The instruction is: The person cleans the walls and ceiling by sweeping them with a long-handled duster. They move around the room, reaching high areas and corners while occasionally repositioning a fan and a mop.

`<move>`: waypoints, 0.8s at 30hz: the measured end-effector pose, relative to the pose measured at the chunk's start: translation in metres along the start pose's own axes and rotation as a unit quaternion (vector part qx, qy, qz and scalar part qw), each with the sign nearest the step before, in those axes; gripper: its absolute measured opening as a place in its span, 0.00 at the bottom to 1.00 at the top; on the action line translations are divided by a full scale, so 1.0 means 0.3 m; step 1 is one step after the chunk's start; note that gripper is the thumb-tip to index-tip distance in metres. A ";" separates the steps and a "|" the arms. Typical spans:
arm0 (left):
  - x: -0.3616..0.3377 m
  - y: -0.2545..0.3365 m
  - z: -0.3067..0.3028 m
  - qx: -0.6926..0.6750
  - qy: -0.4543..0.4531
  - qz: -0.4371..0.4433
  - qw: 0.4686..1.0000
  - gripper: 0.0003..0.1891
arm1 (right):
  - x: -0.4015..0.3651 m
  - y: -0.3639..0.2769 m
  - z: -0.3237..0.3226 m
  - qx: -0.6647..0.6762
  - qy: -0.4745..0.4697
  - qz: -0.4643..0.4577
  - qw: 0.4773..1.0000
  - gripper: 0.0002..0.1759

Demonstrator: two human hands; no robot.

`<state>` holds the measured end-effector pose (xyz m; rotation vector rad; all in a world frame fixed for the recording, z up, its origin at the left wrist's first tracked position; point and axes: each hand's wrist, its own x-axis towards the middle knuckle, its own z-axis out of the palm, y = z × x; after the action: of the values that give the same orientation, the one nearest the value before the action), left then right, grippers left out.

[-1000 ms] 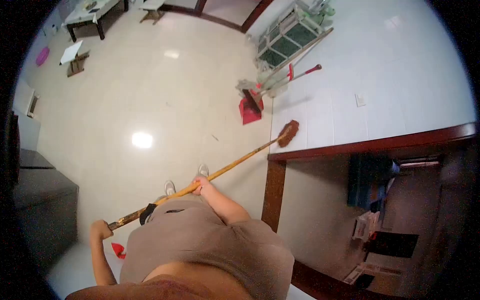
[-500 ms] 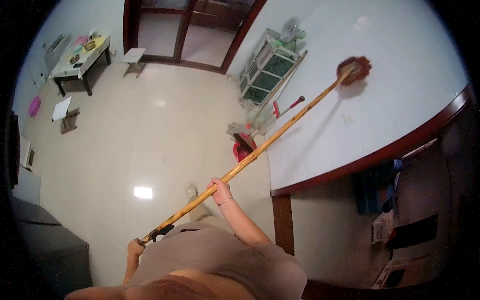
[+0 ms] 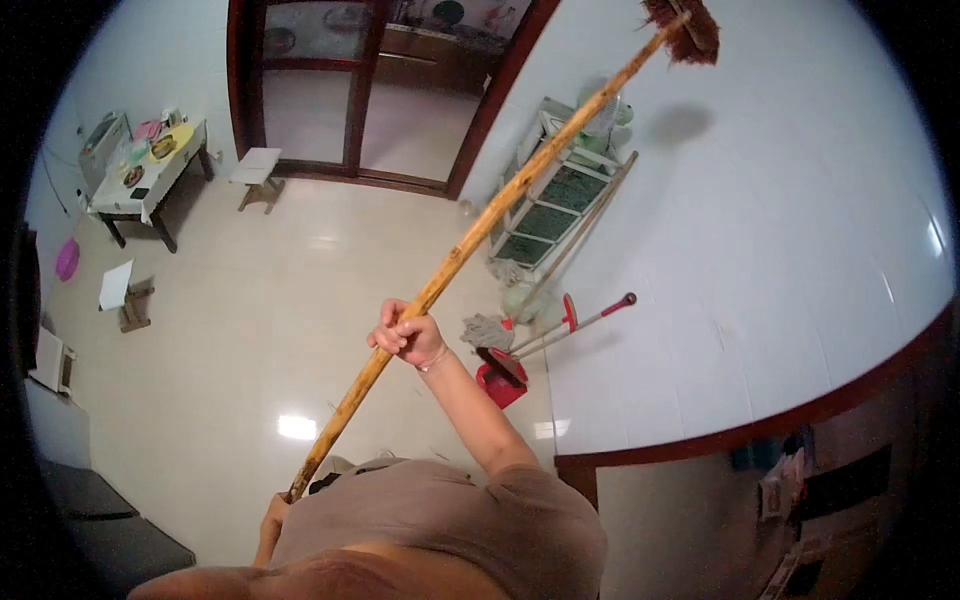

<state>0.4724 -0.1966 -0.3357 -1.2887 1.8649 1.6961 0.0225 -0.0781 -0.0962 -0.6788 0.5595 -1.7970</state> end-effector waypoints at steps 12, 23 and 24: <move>0.536 0.431 -0.301 0.032 0.348 0.094 0.932 0.09 | 0.734 -0.082 -0.243 0.031 0.084 -0.065 0.994 0.30; 0.669 0.674 -0.499 0.247 0.437 0.056 0.863 0.09 | 1.051 -0.028 -0.705 0.088 0.337 0.062 0.935 0.05; 0.694 0.690 -0.512 0.262 0.434 0.042 0.861 0.09 | 1.074 -0.024 -0.749 0.105 0.349 0.073 0.929 0.05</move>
<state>0.2501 -0.4418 -0.3191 -1.8793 2.6117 0.4885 -0.2182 -0.3716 -0.1973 0.1743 0.8409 -1.8980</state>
